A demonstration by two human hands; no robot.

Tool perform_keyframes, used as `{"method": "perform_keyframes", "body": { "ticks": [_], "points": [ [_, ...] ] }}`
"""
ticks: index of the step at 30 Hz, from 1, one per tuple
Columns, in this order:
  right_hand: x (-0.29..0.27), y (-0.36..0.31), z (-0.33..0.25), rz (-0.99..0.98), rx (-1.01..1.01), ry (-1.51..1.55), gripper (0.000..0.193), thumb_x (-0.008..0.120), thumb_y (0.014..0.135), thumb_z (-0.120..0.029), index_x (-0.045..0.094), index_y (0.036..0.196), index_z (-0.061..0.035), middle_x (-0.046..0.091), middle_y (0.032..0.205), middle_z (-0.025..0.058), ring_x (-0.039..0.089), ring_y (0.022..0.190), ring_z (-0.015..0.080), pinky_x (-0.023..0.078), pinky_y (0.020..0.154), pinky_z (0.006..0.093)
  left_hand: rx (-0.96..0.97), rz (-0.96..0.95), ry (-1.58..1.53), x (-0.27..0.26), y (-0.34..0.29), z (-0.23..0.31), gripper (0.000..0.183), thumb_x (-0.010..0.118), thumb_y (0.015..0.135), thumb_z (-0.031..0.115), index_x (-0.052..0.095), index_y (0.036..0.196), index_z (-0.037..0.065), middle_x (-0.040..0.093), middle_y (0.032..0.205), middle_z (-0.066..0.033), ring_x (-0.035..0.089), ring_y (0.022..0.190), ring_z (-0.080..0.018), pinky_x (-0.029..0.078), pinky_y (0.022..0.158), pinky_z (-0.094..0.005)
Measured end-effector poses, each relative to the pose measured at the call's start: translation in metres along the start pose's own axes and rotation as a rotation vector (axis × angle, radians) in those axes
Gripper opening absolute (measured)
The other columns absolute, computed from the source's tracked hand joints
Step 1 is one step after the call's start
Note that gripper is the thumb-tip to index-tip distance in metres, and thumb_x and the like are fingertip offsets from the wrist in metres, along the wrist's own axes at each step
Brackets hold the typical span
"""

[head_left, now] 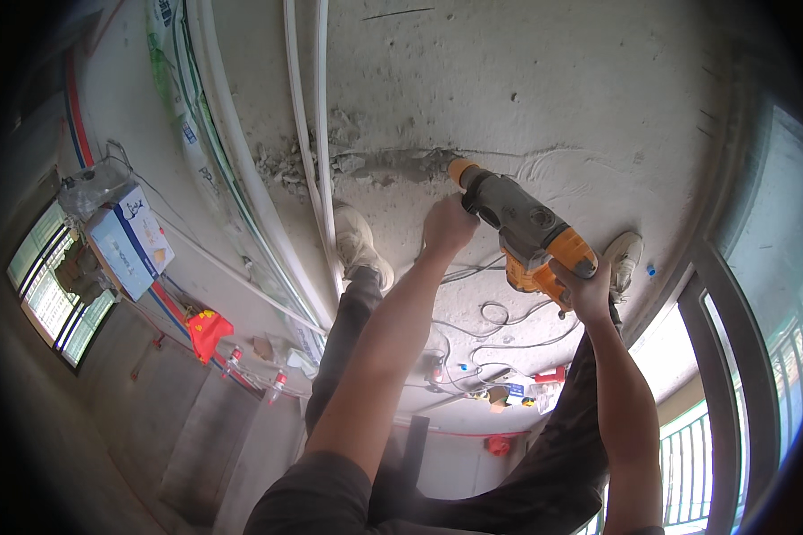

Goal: The person uses a yellow and black rotary hammer drill to create holes in a concrete floor. They position the drill and operate it repeatedly at a marked location near white pipes.

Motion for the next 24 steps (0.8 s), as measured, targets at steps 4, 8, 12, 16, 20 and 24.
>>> {"method": "perform_keyframes", "body": {
  "ticks": [4,8,12,16,20,24],
  "points": [
    [0.014,0.029,0.003,-0.028,-0.080,0.057,0.028,0.084,0.088,-0.013,0.075,0.109,0.0030,0.076,0.090,0.0051,0.069,0.078,0.0094,0.056,0.070,0.0281,-0.066,0.034,-0.014,-0.013,0.012,-0.016,0.024,0.073,0.086,0.020,0.079,0.104,0.006,0.079,0.101,-0.0214,0.074,0.107,-0.0418,0.058,0.092,-0.0534],
    [0.079,0.018,-0.013,-0.096,-0.146,0.077,0.034,0.087,0.088,-0.016,0.074,0.112,0.0032,0.078,0.094,0.0085,0.070,0.082,0.0125,0.057,0.077,0.0323,-0.041,0.076,0.080,-0.054,0.017,-0.054,0.032,0.075,0.087,0.031,0.080,0.108,0.007,0.079,0.104,-0.0209,0.074,0.106,-0.0428,0.058,0.092,-0.0539],
    [0.118,0.004,-0.029,-0.157,-0.111,-0.044,0.039,0.089,0.088,-0.022,0.073,0.114,0.0028,0.078,0.094,0.0123,0.072,0.086,0.0154,0.057,0.081,0.0353,-0.056,0.123,0.005,-0.078,0.023,-0.084,0.036,0.076,0.087,0.038,0.080,0.108,0.008,0.079,0.105,-0.0213,0.074,0.106,-0.0432,0.058,0.091,-0.0539],
    [0.095,-0.018,-0.042,-0.093,-0.122,-0.030,0.029,0.083,0.091,-0.017,0.071,0.108,0.0025,0.074,0.089,0.0052,0.067,0.079,0.0118,0.055,0.075,0.0307,-0.090,0.062,0.047,-0.066,0.001,-0.068,0.037,0.077,0.089,0.039,0.080,0.109,0.008,0.079,0.108,-0.0204,0.075,0.107,-0.0423,0.058,0.091,-0.0534],
    [0.041,-0.061,-0.065,0.003,-0.062,-0.012,0.023,0.082,0.090,-0.012,0.072,0.107,0.0010,0.073,0.088,0.0024,0.067,0.076,0.0095,0.054,0.072,0.0282,0.010,-0.060,-0.034,-0.034,-0.031,-0.014,0.034,0.077,0.087,0.032,0.079,0.112,0.009,0.080,0.105,-0.0197,0.074,0.108,-0.0414,0.058,0.094,-0.0523],
    [0.000,-0.070,-0.102,0.022,0.047,-0.103,0.022,0.082,0.091,-0.012,0.073,0.106,0.0007,0.071,0.083,0.0016,0.066,0.069,0.0092,0.054,0.065,0.0259,0.001,-0.227,-0.122,-0.012,-0.034,0.021,0.028,0.073,0.082,0.021,0.079,0.104,0.005,0.079,0.102,-0.0218,0.077,0.100,-0.0396,0.060,0.086,-0.0508]
  ]
}}
Point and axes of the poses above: each hand's wrist, its own y-axis towards the middle knuckle, its own x-axis out of the palm, z = x × y, the point moved 5 cm from there along y, towards the middle knuckle
